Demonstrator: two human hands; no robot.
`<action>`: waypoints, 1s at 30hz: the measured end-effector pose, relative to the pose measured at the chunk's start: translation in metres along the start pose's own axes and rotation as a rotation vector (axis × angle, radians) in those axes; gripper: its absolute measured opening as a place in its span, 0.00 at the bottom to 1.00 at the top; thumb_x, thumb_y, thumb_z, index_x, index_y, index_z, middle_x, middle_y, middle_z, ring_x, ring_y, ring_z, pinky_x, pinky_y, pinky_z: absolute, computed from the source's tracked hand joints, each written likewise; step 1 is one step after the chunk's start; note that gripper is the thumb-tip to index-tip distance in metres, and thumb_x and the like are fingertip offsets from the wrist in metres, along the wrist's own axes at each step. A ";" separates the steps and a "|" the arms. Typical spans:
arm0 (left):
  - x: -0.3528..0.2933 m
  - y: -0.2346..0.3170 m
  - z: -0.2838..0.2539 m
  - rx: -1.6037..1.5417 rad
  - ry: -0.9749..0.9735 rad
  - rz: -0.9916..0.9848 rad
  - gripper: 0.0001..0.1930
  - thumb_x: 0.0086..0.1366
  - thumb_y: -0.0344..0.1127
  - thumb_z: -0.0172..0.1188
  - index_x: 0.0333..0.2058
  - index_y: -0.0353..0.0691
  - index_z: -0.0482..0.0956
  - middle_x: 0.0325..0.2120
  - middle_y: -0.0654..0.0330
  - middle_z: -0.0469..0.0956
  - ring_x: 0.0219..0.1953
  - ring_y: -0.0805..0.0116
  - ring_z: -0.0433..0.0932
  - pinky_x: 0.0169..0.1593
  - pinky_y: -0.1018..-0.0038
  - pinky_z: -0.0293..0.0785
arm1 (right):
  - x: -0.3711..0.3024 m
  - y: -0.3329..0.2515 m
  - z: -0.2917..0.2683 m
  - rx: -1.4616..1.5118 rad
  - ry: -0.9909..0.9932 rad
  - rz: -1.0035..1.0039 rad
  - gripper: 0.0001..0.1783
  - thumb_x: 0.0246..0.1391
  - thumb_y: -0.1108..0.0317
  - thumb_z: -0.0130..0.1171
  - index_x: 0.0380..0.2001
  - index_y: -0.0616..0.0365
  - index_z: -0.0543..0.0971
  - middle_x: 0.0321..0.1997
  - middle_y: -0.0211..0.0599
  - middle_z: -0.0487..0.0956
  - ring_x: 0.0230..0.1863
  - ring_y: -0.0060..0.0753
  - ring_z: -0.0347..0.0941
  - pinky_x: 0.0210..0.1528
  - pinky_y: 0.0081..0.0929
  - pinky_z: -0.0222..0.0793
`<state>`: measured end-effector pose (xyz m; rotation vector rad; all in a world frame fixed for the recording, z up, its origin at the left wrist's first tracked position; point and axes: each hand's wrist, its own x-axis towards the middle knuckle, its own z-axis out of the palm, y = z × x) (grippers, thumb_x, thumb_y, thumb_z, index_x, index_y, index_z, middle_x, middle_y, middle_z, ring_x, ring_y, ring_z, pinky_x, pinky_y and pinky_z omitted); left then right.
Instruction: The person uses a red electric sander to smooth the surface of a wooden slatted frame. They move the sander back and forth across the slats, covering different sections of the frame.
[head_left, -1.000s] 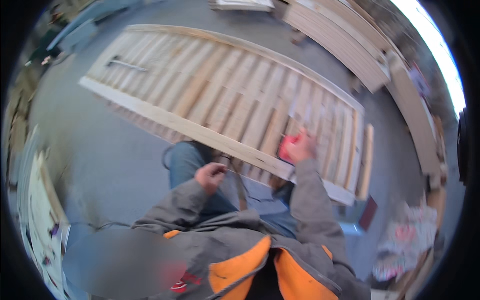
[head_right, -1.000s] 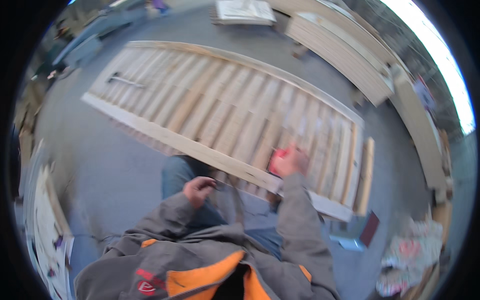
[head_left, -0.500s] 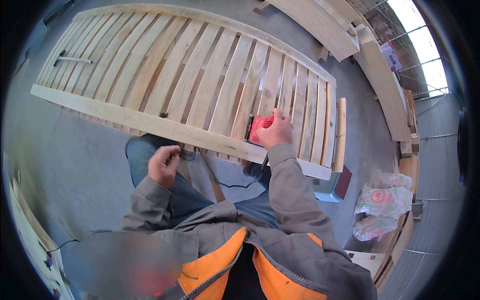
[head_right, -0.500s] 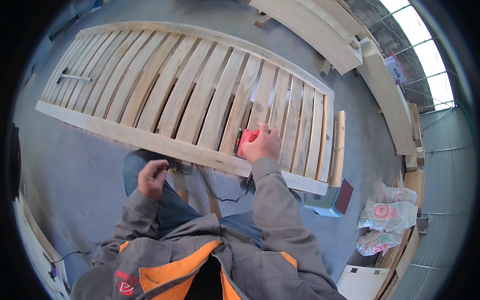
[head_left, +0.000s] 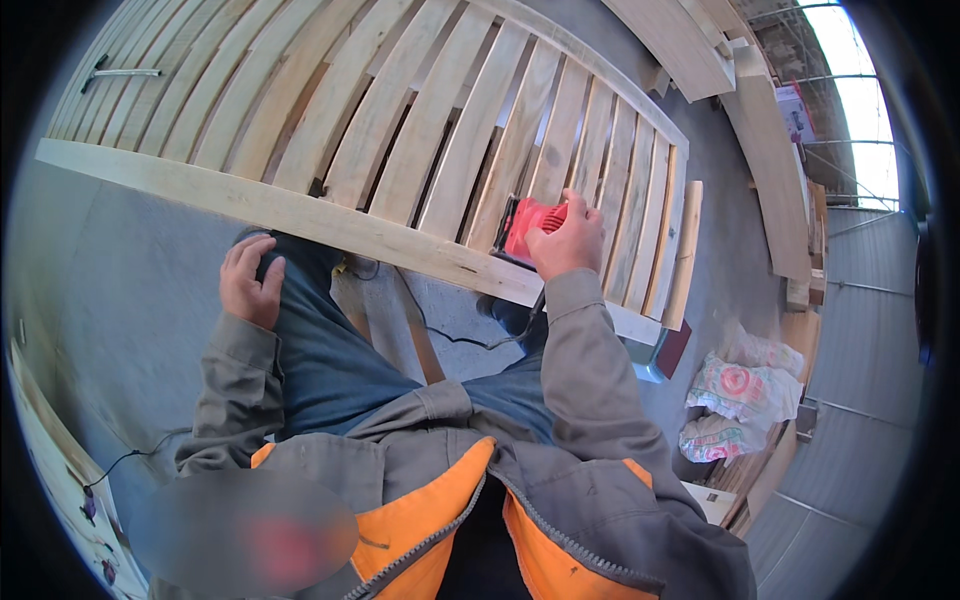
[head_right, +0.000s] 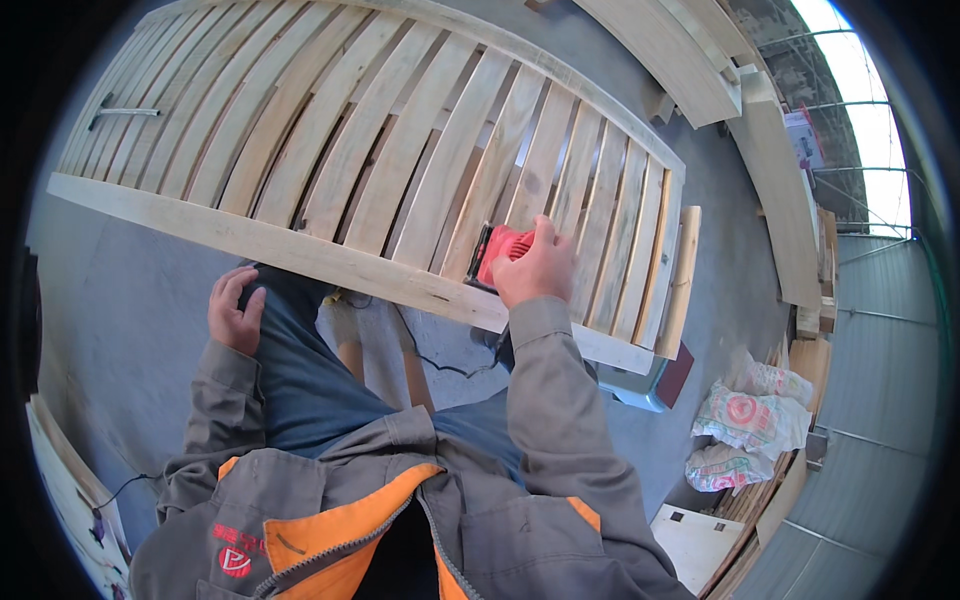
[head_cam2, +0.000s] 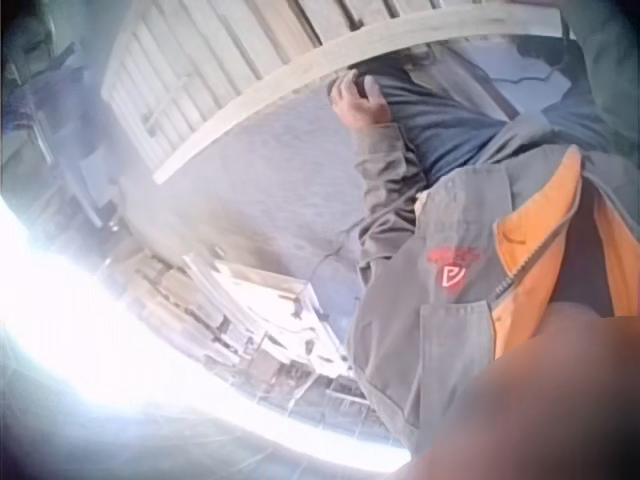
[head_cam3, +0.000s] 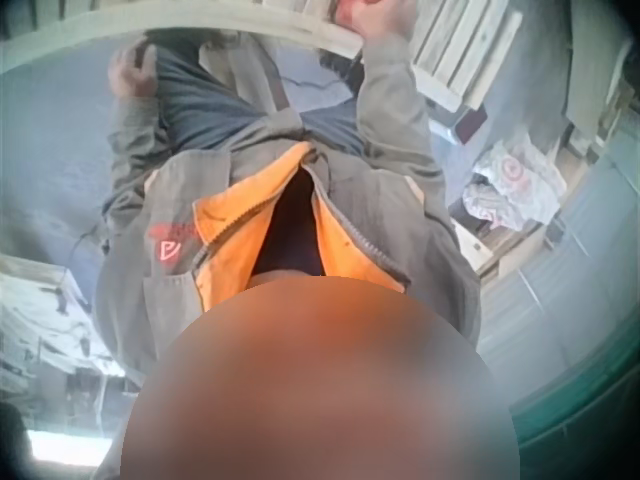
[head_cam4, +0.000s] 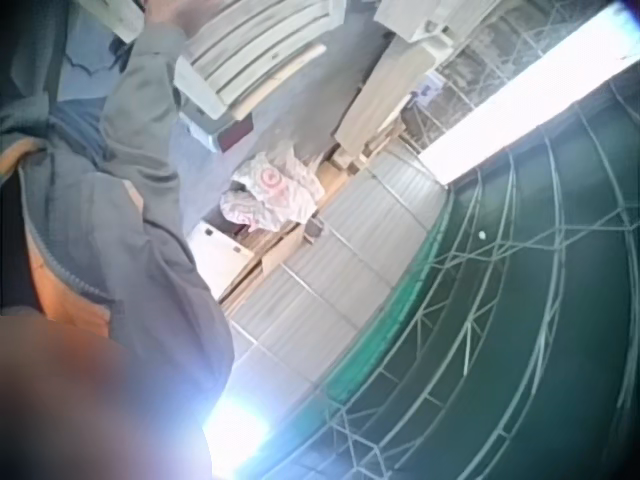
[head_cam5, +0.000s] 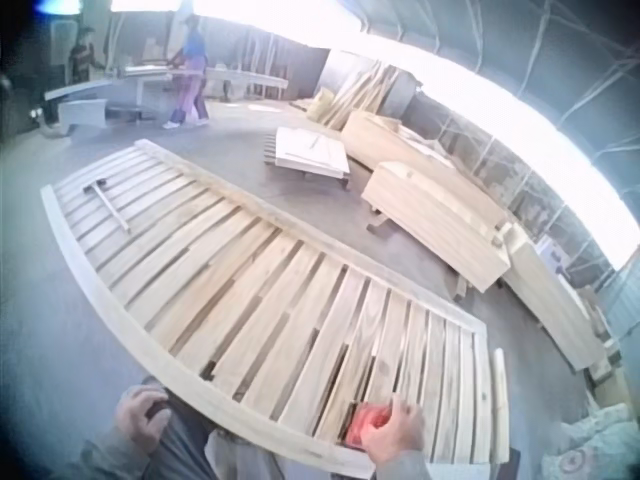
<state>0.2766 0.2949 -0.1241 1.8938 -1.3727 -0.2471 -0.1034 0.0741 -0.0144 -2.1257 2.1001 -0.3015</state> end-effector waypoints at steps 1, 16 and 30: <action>0.001 0.001 0.000 -0.006 0.000 -0.015 0.15 0.63 0.32 0.69 0.48 0.37 0.85 0.51 0.51 0.85 0.55 0.49 0.81 0.61 0.58 0.75 | 0.003 0.000 0.001 -0.004 0.012 -0.012 0.41 0.45 0.64 0.70 0.66 0.52 0.74 0.61 0.55 0.73 0.59 0.58 0.75 0.64 0.46 0.75; 0.003 -0.005 -0.005 -0.018 -0.012 -0.078 0.15 0.63 0.31 0.68 0.48 0.36 0.85 0.51 0.50 0.85 0.55 0.49 0.81 0.62 0.59 0.75 | 0.056 0.000 0.010 -0.001 0.031 -0.042 0.39 0.45 0.62 0.71 0.64 0.50 0.76 0.59 0.54 0.73 0.59 0.57 0.76 0.63 0.45 0.76; 0.011 -0.007 -0.007 -0.022 -0.079 -0.090 0.13 0.63 0.29 0.65 0.46 0.34 0.84 0.48 0.47 0.84 0.53 0.47 0.80 0.61 0.58 0.73 | 0.102 0.004 0.006 -0.046 0.040 -0.014 0.37 0.46 0.63 0.71 0.63 0.51 0.76 0.58 0.51 0.74 0.56 0.54 0.79 0.62 0.42 0.77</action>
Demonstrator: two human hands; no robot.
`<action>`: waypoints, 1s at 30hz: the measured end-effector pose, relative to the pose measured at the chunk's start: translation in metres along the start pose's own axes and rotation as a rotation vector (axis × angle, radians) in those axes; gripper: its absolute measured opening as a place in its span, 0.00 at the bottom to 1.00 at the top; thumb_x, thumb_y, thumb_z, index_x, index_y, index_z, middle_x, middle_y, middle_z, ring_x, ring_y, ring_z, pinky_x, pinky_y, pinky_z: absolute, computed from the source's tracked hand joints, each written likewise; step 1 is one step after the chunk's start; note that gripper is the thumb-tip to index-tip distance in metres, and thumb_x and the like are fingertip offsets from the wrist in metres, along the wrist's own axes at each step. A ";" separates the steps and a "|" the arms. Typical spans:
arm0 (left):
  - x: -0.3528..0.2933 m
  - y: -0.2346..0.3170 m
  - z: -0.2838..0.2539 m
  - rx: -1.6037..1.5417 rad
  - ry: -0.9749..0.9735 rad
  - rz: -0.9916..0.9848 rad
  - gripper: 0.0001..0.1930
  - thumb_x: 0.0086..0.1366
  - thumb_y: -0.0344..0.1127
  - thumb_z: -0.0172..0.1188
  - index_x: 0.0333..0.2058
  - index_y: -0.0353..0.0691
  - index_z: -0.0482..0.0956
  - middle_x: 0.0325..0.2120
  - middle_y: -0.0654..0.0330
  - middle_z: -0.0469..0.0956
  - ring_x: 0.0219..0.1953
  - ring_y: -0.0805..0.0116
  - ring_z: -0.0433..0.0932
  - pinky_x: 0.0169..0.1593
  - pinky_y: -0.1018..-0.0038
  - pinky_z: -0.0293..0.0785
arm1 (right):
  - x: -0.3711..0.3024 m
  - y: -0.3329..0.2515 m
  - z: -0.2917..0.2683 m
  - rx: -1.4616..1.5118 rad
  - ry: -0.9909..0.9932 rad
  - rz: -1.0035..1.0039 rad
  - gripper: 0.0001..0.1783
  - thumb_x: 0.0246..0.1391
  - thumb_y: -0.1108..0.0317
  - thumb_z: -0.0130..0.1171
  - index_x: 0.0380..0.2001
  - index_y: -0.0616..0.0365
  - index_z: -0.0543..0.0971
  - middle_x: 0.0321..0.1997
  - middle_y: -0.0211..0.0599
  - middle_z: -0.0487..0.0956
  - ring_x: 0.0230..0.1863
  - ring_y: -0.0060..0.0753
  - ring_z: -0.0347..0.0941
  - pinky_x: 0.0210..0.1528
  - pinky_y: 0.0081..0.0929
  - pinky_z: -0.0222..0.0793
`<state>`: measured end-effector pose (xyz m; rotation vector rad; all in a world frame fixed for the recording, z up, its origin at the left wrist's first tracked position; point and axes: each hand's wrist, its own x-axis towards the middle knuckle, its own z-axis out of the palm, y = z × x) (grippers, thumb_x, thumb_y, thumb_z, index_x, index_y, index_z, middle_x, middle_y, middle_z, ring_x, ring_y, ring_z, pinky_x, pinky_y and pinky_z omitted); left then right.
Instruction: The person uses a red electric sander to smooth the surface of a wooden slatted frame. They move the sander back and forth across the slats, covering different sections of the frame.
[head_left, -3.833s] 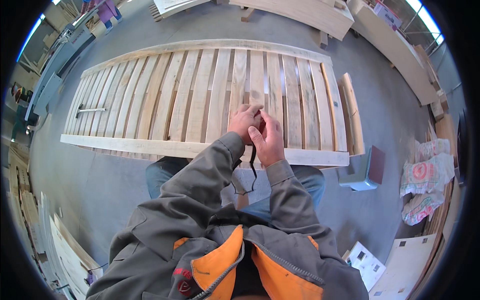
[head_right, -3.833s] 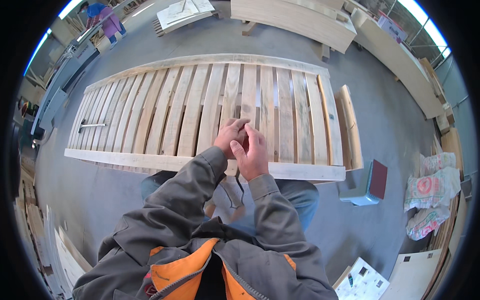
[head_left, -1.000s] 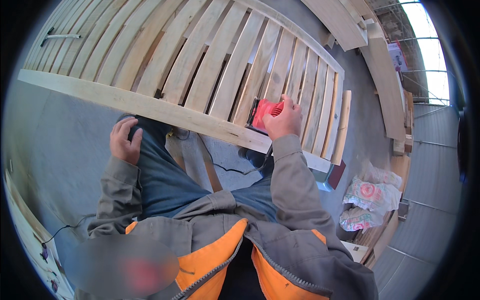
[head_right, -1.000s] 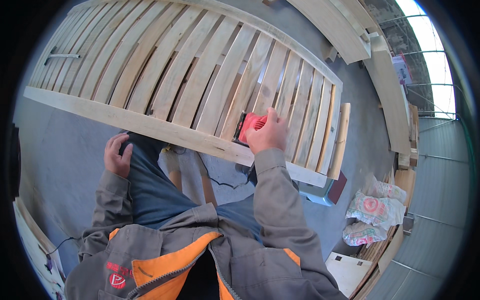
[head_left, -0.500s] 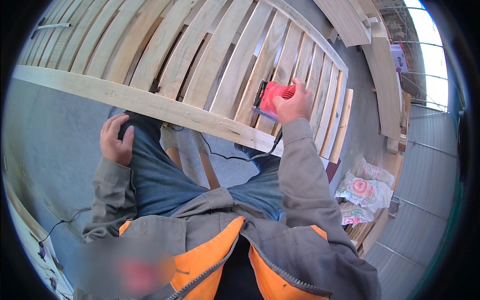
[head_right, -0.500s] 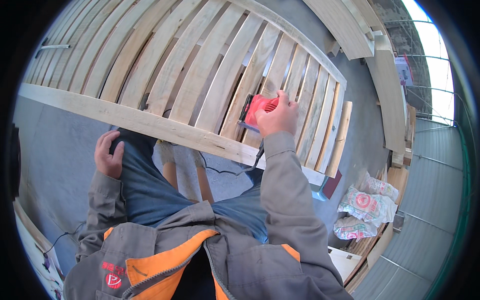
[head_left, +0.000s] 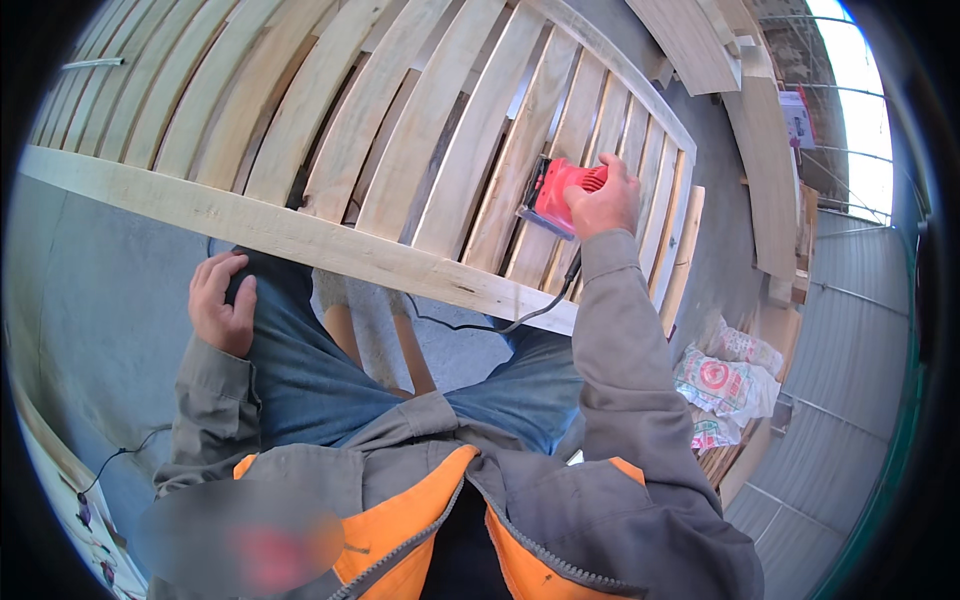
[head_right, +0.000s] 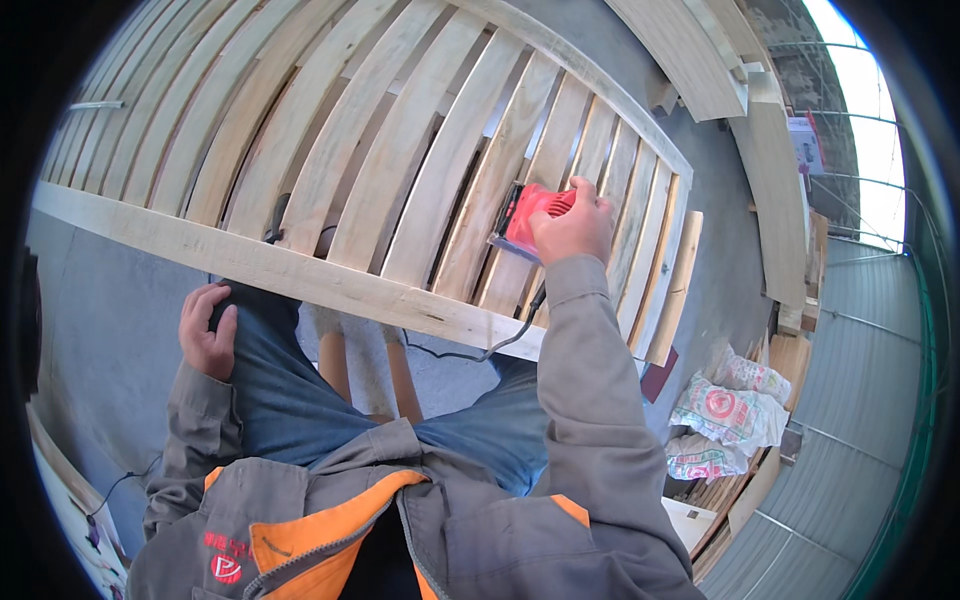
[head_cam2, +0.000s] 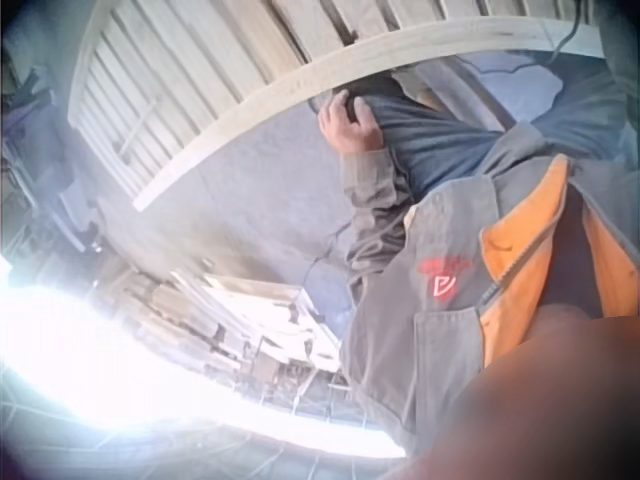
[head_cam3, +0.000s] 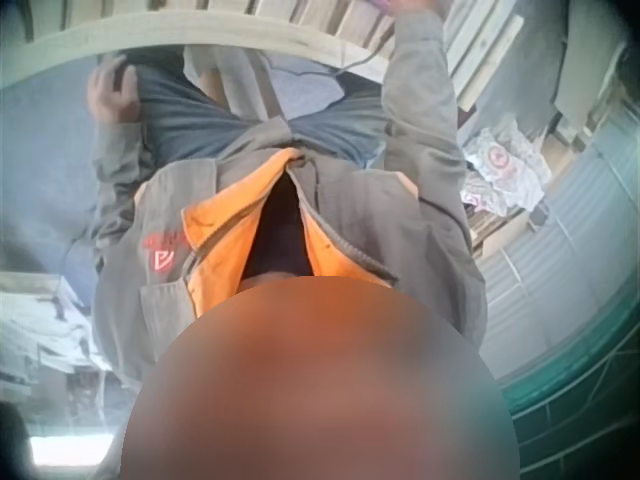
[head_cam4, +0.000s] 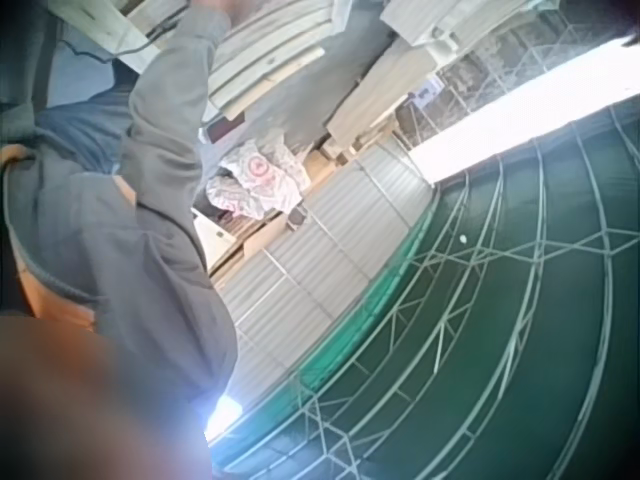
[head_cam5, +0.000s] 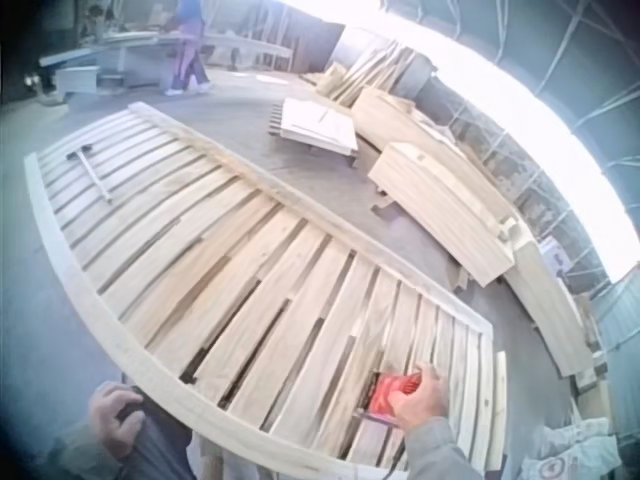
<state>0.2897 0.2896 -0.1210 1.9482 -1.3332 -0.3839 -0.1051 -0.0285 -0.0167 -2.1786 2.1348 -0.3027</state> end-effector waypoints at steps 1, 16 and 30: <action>0.001 0.000 -0.001 -0.004 -0.006 -0.001 0.13 0.63 0.29 0.65 0.46 0.33 0.84 0.48 0.47 0.84 0.53 0.47 0.80 0.61 0.58 0.73 | 0.003 -0.001 0.000 -0.004 -0.006 0.005 0.37 0.46 0.63 0.71 0.63 0.51 0.76 0.58 0.51 0.74 0.56 0.54 0.79 0.62 0.42 0.77; 0.009 0.010 0.002 0.034 -0.046 0.010 0.12 0.61 0.29 0.65 0.43 0.33 0.82 0.45 0.47 0.82 0.51 0.45 0.79 0.59 0.57 0.73 | 0.058 -0.004 0.002 -0.025 0.028 0.010 0.36 0.46 0.63 0.70 0.62 0.50 0.77 0.57 0.51 0.76 0.54 0.54 0.79 0.61 0.43 0.77; 0.020 0.021 0.005 0.074 -0.097 -0.013 0.11 0.59 0.27 0.64 0.41 0.33 0.80 0.42 0.47 0.81 0.48 0.44 0.77 0.55 0.57 0.73 | 0.148 -0.008 0.005 -0.057 0.001 0.018 0.36 0.47 0.57 0.71 0.63 0.45 0.77 0.58 0.50 0.76 0.58 0.54 0.78 0.64 0.43 0.75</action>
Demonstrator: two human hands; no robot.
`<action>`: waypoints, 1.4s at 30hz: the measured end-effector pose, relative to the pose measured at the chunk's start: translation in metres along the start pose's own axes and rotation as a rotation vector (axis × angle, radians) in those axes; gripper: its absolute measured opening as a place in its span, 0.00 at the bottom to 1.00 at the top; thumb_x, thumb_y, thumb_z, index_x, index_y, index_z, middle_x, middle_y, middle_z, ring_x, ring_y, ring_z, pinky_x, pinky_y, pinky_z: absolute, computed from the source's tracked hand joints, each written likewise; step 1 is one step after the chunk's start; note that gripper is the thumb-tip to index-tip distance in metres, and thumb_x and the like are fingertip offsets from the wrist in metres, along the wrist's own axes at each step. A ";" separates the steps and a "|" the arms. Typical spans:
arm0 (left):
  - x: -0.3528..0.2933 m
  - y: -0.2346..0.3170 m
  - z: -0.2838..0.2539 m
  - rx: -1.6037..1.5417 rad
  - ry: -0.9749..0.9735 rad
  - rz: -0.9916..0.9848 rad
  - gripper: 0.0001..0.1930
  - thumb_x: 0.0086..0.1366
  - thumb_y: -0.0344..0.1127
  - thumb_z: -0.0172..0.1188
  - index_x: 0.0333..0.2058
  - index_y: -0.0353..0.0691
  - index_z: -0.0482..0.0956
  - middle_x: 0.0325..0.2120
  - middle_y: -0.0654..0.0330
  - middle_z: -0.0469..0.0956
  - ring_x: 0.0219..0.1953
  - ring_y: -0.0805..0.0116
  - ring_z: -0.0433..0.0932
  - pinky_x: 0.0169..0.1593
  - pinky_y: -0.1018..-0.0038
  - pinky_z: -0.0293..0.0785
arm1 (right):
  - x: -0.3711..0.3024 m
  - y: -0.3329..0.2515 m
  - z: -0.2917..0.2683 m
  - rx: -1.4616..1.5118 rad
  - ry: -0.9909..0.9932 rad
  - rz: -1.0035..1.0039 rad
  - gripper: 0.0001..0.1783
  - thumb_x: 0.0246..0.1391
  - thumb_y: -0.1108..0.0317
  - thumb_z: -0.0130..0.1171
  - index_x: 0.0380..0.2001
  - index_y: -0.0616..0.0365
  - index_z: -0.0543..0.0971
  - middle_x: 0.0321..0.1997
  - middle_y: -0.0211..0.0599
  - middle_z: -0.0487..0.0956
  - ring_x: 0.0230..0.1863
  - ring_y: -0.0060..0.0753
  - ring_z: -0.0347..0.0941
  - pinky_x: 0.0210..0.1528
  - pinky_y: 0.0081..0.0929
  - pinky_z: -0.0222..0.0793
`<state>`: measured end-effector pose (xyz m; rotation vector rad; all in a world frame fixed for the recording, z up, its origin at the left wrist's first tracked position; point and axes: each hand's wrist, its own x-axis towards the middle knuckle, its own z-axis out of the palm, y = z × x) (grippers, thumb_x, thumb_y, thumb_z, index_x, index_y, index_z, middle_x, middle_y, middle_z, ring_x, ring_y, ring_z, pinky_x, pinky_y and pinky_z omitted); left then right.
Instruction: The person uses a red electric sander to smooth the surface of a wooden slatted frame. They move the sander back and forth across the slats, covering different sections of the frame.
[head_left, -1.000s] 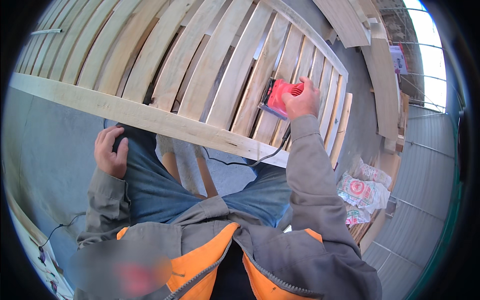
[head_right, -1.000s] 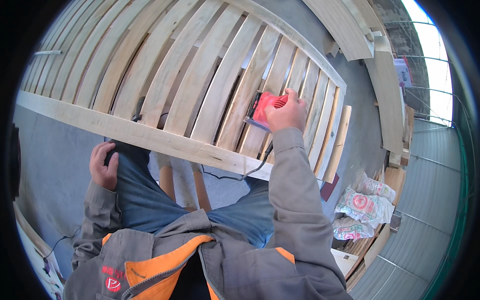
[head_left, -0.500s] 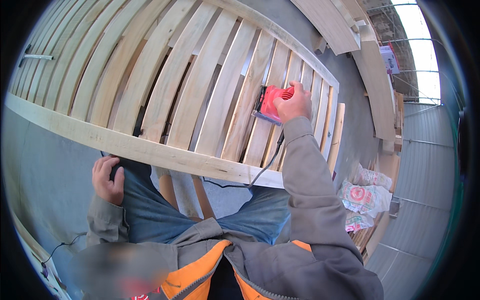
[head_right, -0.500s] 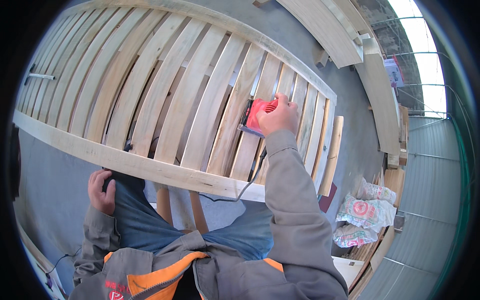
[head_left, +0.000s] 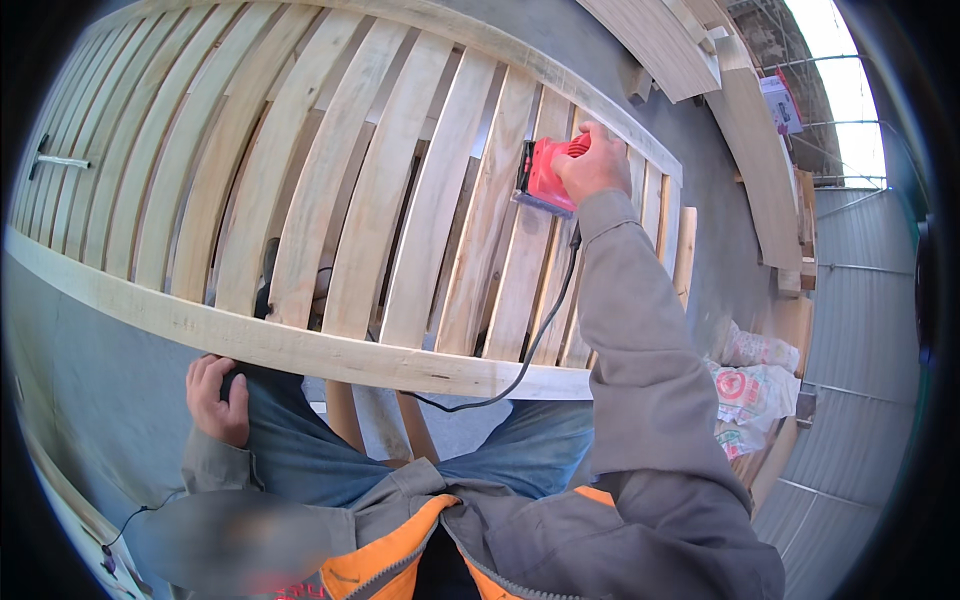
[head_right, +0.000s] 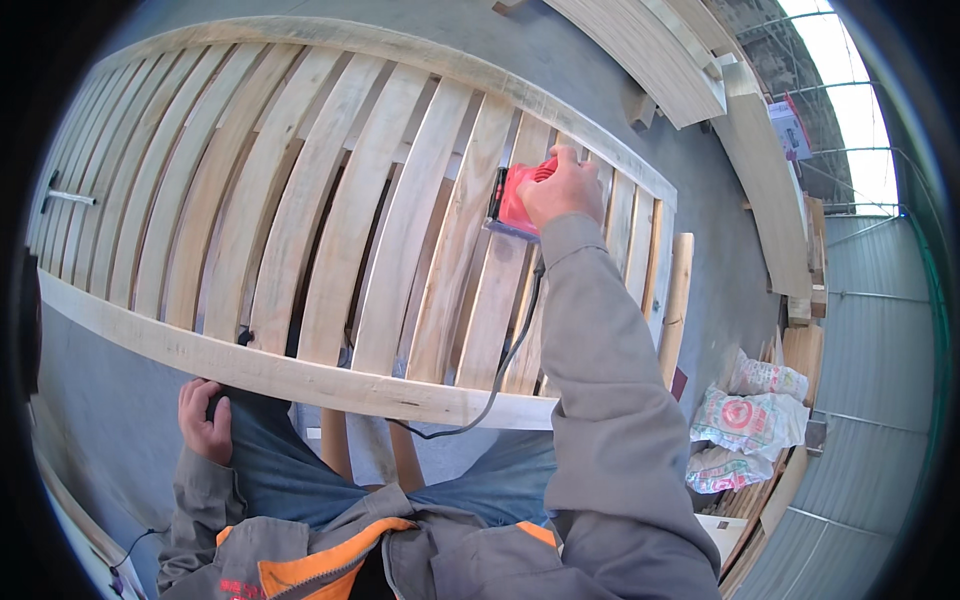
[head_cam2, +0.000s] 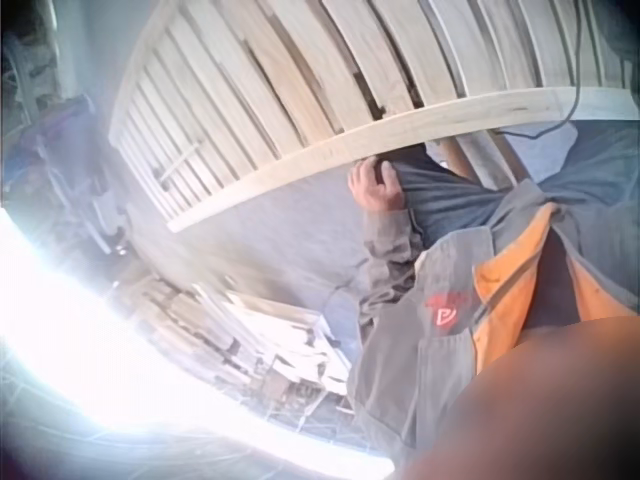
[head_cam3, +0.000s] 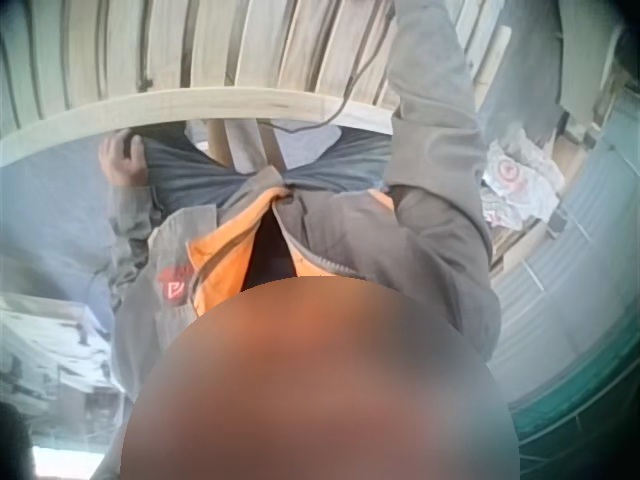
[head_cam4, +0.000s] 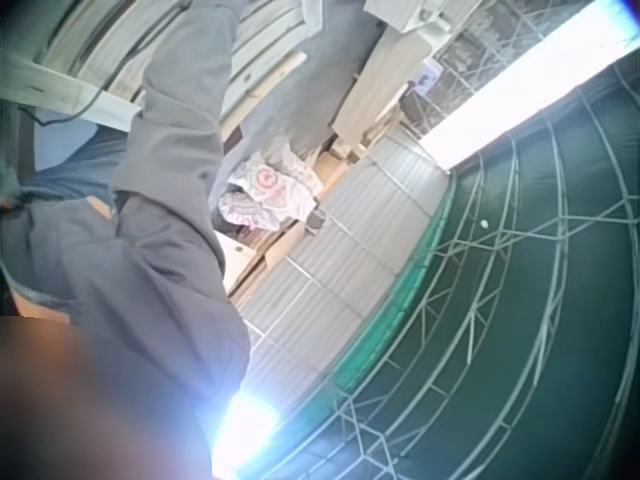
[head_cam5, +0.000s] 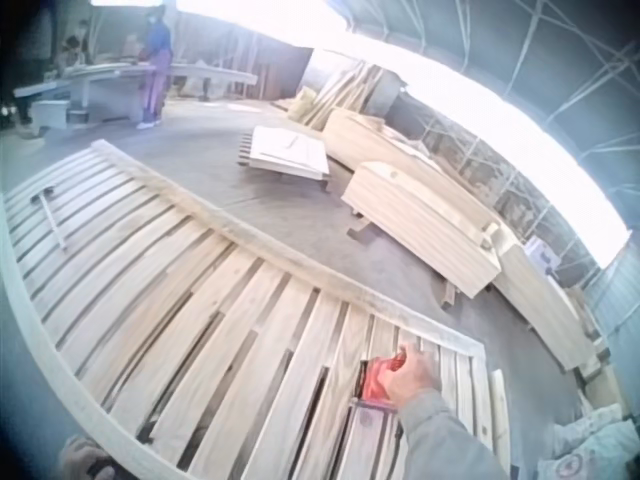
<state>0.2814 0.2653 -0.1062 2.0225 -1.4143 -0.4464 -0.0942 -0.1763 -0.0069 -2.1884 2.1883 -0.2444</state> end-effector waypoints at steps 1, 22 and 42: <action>0.001 0.002 0.000 -0.003 -0.003 -0.002 0.11 0.59 0.27 0.64 0.41 0.33 0.80 0.42 0.47 0.81 0.48 0.44 0.77 0.55 0.57 0.73 | 0.004 -0.001 0.000 0.003 0.005 0.001 0.36 0.47 0.57 0.71 0.63 0.45 0.77 0.58 0.50 0.76 0.58 0.54 0.78 0.64 0.43 0.75; 0.010 0.004 0.002 -0.020 -0.045 -0.019 0.08 0.56 0.25 0.61 0.37 0.34 0.78 0.41 0.47 0.79 0.47 0.42 0.75 0.54 0.54 0.71 | 0.102 -0.008 0.007 -0.012 0.010 0.011 0.36 0.46 0.54 0.71 0.60 0.51 0.78 0.57 0.54 0.79 0.59 0.57 0.79 0.63 0.45 0.76; 0.002 -0.006 -0.006 -0.052 0.011 -0.021 0.10 0.57 0.26 0.60 0.39 0.32 0.79 0.42 0.45 0.81 0.49 0.43 0.77 0.57 0.55 0.73 | 0.098 0.003 0.006 -0.048 -0.089 -0.006 0.30 0.51 0.54 0.70 0.57 0.47 0.77 0.61 0.55 0.75 0.62 0.62 0.76 0.66 0.49 0.74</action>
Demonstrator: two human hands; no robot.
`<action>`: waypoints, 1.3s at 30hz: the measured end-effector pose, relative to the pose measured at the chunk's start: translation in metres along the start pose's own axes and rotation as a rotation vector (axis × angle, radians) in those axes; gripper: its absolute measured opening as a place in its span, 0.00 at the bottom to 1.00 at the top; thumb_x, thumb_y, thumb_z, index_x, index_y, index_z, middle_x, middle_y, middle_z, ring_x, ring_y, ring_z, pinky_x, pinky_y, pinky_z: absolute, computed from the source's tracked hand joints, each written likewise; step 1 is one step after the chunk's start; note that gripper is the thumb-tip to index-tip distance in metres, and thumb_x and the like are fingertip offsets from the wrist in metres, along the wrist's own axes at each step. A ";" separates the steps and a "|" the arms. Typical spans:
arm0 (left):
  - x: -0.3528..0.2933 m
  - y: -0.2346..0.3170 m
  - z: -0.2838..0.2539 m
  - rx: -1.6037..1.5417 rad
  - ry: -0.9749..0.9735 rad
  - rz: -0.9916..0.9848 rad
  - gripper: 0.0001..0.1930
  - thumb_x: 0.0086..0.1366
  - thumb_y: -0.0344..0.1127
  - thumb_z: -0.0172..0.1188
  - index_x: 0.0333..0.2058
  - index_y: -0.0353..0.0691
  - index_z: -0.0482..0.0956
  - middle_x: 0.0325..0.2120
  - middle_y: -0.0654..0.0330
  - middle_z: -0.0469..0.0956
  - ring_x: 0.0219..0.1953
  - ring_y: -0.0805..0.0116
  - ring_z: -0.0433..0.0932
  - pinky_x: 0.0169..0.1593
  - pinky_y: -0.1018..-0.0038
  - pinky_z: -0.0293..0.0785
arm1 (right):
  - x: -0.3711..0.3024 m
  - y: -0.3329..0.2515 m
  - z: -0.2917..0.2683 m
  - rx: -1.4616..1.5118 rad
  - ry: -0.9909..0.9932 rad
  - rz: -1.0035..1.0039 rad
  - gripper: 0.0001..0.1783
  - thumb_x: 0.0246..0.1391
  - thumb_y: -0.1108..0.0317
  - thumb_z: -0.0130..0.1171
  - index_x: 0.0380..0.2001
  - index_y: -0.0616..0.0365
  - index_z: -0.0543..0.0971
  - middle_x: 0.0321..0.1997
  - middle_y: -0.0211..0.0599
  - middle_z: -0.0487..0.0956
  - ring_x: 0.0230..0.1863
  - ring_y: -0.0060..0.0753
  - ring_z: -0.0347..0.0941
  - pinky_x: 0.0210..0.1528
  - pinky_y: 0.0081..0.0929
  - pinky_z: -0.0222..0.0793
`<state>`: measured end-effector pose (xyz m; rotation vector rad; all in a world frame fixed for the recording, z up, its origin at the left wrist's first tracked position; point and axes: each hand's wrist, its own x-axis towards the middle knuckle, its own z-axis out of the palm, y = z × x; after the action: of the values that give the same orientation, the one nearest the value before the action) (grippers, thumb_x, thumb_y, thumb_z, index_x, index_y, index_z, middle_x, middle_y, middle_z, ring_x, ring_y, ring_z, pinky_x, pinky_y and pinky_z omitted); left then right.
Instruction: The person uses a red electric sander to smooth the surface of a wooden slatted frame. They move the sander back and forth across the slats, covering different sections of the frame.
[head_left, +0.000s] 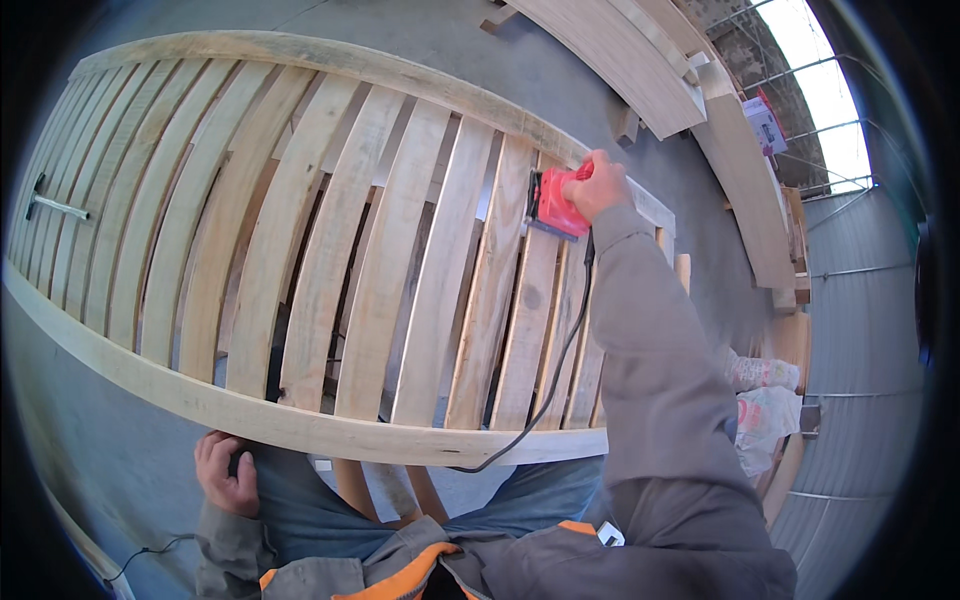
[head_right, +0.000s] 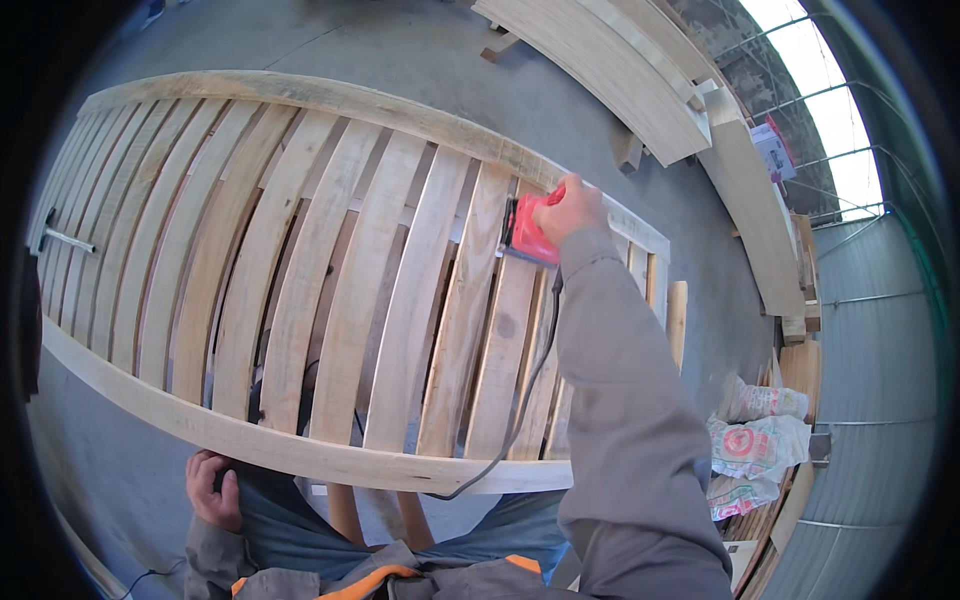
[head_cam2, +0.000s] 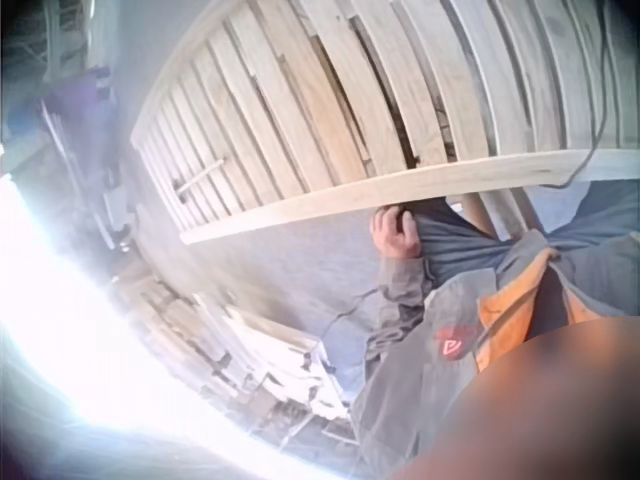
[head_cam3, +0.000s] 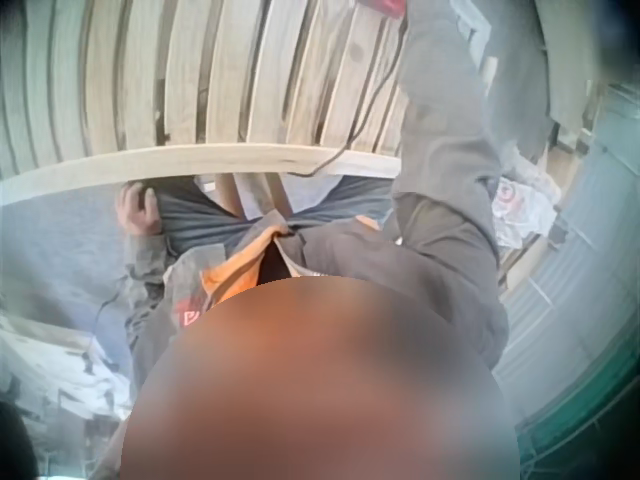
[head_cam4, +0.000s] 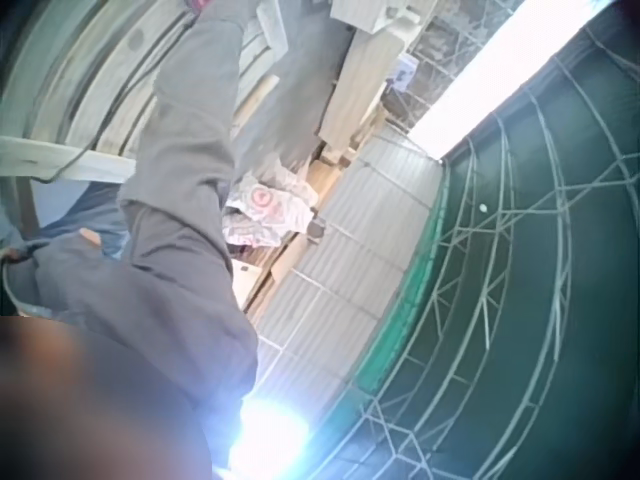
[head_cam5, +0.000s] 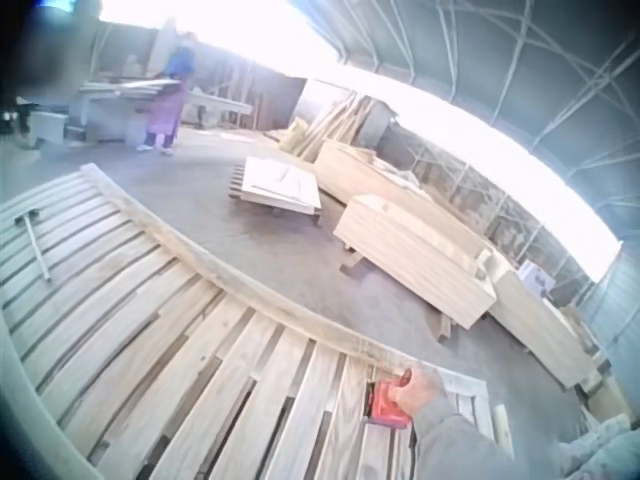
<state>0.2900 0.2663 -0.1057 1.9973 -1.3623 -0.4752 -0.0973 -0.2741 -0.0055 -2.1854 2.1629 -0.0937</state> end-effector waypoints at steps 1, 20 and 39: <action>0.000 -0.001 0.000 -0.003 -0.004 0.001 0.10 0.57 0.26 0.60 0.39 0.32 0.79 0.42 0.45 0.81 0.49 0.43 0.77 0.57 0.55 0.73 | -0.006 0.004 0.001 -0.006 -0.010 -0.018 0.30 0.52 0.53 0.69 0.57 0.47 0.77 0.61 0.55 0.75 0.62 0.62 0.76 0.65 0.49 0.74; 0.000 -0.008 -0.003 -0.030 -0.029 -0.038 0.10 0.55 0.25 0.61 0.38 0.33 0.80 0.42 0.47 0.82 0.49 0.42 0.77 0.57 0.53 0.72 | 0.049 -0.008 -0.004 0.003 -0.001 0.051 0.33 0.48 0.55 0.70 0.60 0.45 0.77 0.62 0.55 0.75 0.64 0.60 0.75 0.68 0.44 0.72; -0.012 -0.012 0.005 -0.021 0.071 0.020 0.08 0.59 0.29 0.64 0.38 0.36 0.81 0.40 0.50 0.83 0.46 0.46 0.79 0.53 0.57 0.74 | -0.112 0.031 -0.015 -0.006 0.003 0.040 0.36 0.48 0.56 0.71 0.62 0.48 0.76 0.59 0.56 0.76 0.61 0.62 0.77 0.64 0.47 0.75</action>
<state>0.2900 0.2788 -0.1186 1.9633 -1.3279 -0.4042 -0.1310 -0.1619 0.0067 -2.1451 2.2107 -0.0890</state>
